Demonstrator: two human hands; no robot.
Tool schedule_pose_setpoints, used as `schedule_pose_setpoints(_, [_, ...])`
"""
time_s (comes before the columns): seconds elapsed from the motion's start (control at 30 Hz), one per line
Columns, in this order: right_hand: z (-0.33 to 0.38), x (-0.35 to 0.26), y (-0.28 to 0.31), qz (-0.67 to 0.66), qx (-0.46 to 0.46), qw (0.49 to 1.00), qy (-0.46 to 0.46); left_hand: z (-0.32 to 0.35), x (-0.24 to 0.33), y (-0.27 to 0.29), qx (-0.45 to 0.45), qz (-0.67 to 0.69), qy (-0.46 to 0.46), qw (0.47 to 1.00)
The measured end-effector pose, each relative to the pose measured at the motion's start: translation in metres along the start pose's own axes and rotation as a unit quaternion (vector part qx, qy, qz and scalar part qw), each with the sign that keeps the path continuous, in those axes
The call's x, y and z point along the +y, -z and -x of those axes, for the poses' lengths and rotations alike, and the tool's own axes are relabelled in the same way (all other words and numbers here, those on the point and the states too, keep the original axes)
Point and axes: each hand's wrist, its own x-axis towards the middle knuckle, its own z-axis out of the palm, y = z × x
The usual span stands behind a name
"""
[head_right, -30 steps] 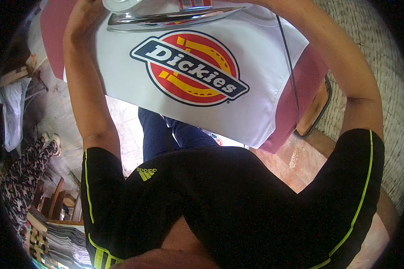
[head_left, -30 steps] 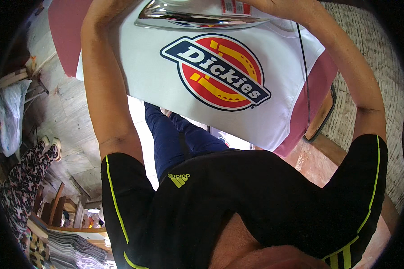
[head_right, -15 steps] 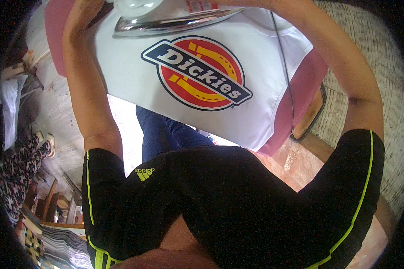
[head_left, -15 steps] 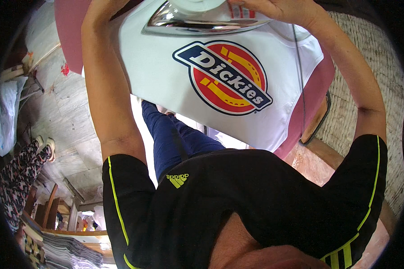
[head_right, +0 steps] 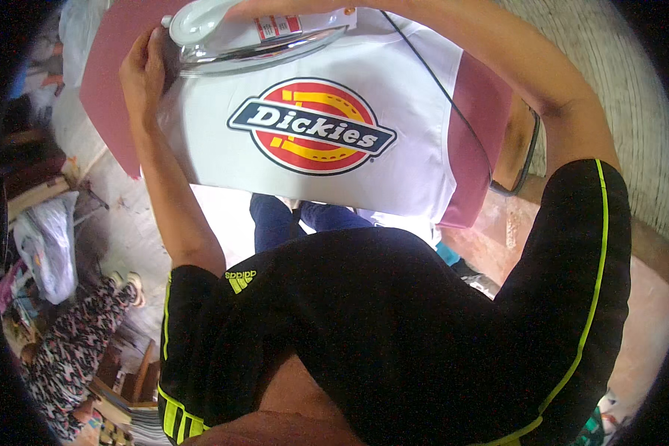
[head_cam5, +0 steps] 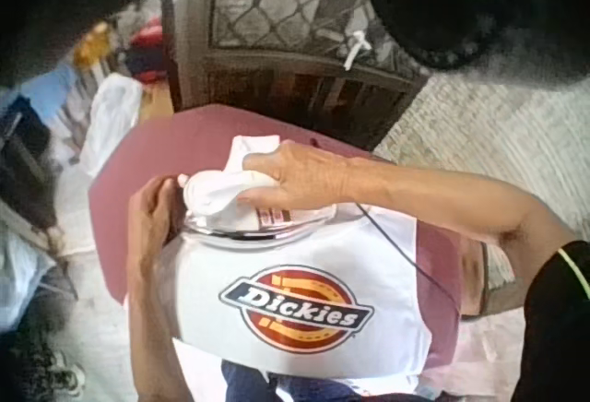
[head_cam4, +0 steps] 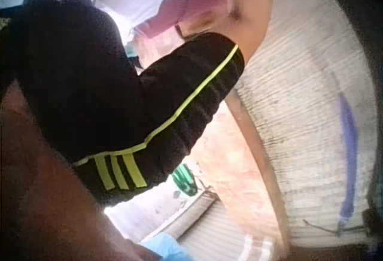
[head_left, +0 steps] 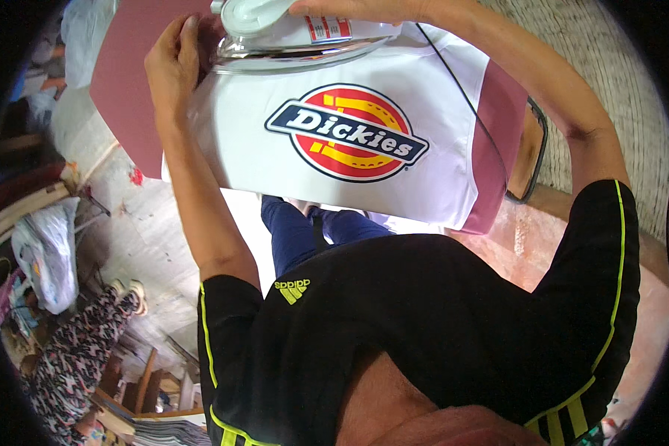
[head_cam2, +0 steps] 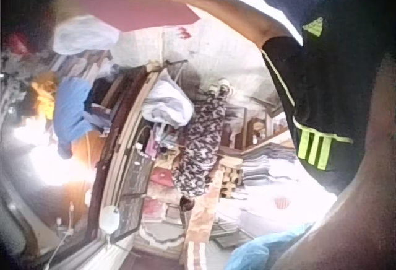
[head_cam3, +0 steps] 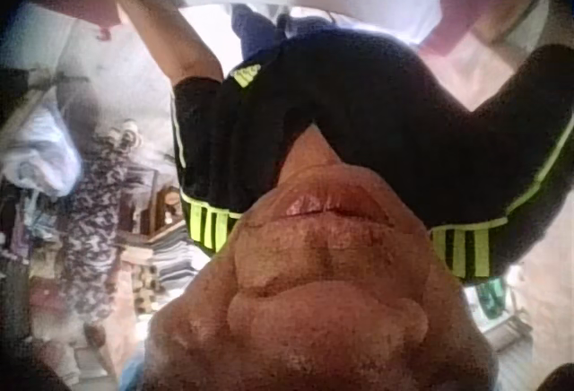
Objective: The person irons a white t-shirt with a Dickies logo on a pink ironing board. They use a white electric iron to smooth the fabric, repeatedly adjusting the shirt's position and flipping it over to iron different sections.
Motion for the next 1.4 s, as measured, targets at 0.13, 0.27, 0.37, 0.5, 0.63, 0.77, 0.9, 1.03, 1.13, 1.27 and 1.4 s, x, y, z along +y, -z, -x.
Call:
schedule_pose_setpoints(0.13, [0.036,-0.001,0.036,-0.089,0.112,0.974,-0.175,0.051,0.026,-0.033,0.171,-0.018,-0.138,0.975])
schedule_pose_setpoints(0.27, [0.090,-0.008,0.083,-0.095,0.199,0.938,-0.268,0.100,0.071,-0.110,-0.051,-0.136,-0.222,0.964])
schedule_pose_setpoints(0.37, [0.149,-0.050,0.112,-0.038,0.231,0.905,-0.355,0.109,0.066,-0.145,-0.085,-0.258,-0.225,0.936])
schedule_pose_setpoints(0.5, [0.267,-0.064,0.147,-0.015,0.189,0.834,-0.518,0.107,0.074,-0.149,-0.141,-0.311,-0.217,0.915])
schedule_pose_setpoints(0.63, [0.301,-0.083,0.116,0.014,0.222,0.822,-0.524,0.119,0.090,-0.169,-0.168,-0.309,-0.266,0.898])
schedule_pose_setpoints(0.77, [0.304,-0.067,0.103,-0.008,0.183,0.825,-0.534,0.141,0.109,-0.194,-0.227,-0.204,-0.325,0.895])
schedule_pose_setpoints(0.9, [0.264,-0.017,0.077,0.016,0.180,0.889,-0.421,0.154,0.122,-0.206,-0.314,-0.178,-0.376,0.853])
schedule_pose_setpoints(1.03, [0.213,0.025,0.060,0.027,0.125,0.919,-0.373,0.155,0.126,-0.194,-0.468,-0.039,-0.404,0.785])
schedule_pose_setpoints(1.13, [0.202,0.037,0.054,0.035,0.098,0.926,-0.363,0.115,0.120,-0.162,-0.392,0.011,-0.346,0.853])
schedule_pose_setpoints(1.27, [0.194,0.053,0.041,0.035,0.083,0.934,-0.346,0.013,0.063,-0.135,-0.140,-0.123,-0.354,0.917])
schedule_pose_setpoints(1.4, [0.165,0.045,0.034,0.064,0.133,0.930,-0.336,-0.086,0.043,-0.138,0.046,-0.322,-0.434,0.840])
